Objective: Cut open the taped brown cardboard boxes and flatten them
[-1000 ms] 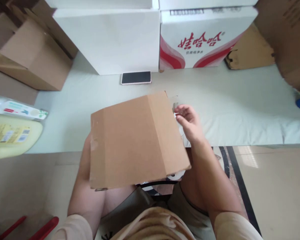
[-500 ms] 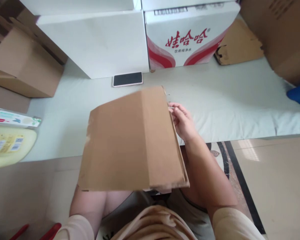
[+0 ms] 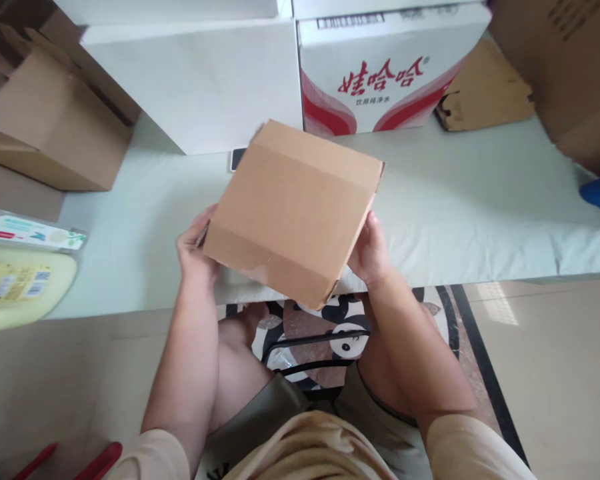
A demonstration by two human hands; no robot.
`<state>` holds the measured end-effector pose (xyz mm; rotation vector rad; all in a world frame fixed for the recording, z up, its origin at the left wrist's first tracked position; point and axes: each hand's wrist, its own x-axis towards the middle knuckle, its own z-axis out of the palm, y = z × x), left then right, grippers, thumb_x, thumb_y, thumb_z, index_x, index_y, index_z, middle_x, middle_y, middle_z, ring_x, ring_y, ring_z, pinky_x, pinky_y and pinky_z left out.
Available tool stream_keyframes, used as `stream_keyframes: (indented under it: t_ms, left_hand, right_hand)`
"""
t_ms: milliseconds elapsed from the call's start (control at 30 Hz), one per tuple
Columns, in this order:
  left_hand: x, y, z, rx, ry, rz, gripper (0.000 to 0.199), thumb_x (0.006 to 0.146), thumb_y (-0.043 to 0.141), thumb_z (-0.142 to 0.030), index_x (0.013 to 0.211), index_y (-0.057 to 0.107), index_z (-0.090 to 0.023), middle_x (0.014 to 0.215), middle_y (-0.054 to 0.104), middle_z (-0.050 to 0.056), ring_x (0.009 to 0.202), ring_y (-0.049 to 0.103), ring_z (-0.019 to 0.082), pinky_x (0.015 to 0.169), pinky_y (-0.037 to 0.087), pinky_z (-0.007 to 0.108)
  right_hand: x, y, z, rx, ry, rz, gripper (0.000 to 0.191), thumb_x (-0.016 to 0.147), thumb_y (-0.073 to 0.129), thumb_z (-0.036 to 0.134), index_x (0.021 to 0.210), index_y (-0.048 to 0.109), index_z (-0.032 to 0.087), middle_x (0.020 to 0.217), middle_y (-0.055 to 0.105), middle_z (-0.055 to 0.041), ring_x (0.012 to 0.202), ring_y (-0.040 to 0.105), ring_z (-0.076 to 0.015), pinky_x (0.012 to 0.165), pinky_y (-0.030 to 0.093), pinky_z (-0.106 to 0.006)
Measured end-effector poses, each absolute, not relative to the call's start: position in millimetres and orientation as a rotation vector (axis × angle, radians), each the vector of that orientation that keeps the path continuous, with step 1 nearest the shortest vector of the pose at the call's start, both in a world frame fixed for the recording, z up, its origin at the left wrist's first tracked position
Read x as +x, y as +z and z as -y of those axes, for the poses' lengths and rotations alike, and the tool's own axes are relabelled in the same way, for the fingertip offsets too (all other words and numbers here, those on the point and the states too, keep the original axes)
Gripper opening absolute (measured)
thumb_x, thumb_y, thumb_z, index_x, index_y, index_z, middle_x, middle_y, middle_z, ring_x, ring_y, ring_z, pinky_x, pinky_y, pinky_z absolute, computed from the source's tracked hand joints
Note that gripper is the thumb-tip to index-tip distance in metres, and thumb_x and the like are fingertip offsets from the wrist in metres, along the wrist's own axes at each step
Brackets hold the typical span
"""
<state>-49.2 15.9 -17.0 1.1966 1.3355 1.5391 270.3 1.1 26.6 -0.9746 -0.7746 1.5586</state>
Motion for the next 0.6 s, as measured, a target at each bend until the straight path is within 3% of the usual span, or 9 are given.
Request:
stream_keyframes:
  t_ms: [100,200,367,467,600]
  left_hand:
    - [-44.7,-11.9,-11.2,1.447,1.517,-1.43,0.032,0.077,0.085,-0.047,0.102,0.084,-0.028,0.121,0.078,0.008,0.117,0.073,0.026,0.107,0.058,0.04]
    - [-44.9,-10.5,-9.5,1.647,1.379,-1.454,0.029,0.081,0.08,-0.044,0.105,0.084,-0.027,0.121,0.078,0.009,0.118,0.073,0.027,0.111,0.056,0.044]
    - [-51.6,-9.7,-8.4,1.636,1.294,-1.407,0.023,0.081,0.076,-0.036,0.102,0.084,-0.029,0.127,0.076,0.007,0.135,0.065,0.03,0.119,0.05,0.052]
    - [-56.1,-3.2,-4.6,1.408,1.429,-1.256,0.024,0.07,0.079,-0.027,0.093,0.084,-0.032,0.133,0.073,0.002,0.144,0.056,0.032,0.124,0.045,0.057]
    - [-63.7,10.1,2.3,1.117,1.676,-1.102,0.023,0.064,0.074,-0.031,0.087,0.079,-0.032,0.128,0.074,-0.001,0.138,0.061,0.032,0.122,0.047,0.055]
  right_hand:
    - [272.2,28.6,3.3,-1.012,1.524,0.744,0.072,0.066,0.062,0.087,0.109,0.067,0.03,0.103,0.077,-0.0065,0.102,0.074,-0.0298,0.084,0.062,-0.049]
    - [278.7,27.5,5.2,-1.071,1.539,0.779,0.071,0.067,0.056,0.089,0.101,0.069,0.027,0.097,0.077,-0.0086,0.101,0.074,-0.0322,0.083,0.062,-0.051]
    - [291.6,14.8,-3.5,-1.152,1.426,0.901,0.043,0.071,0.071,0.064,0.09,0.068,0.025,0.084,0.075,-0.0066,0.09,0.075,-0.0315,0.079,0.065,-0.052]
    - [296.2,9.4,-6.4,-1.159,1.347,0.901,0.04,0.073,0.072,0.061,0.088,0.067,0.025,0.08,0.074,-0.0059,0.086,0.075,-0.031,0.076,0.066,-0.051]
    - [295.3,14.4,4.7,-1.21,1.378,0.832,0.048,0.064,0.084,0.057,0.094,0.069,0.023,0.086,0.077,-0.006,0.083,0.075,-0.0292,0.074,0.067,-0.048]
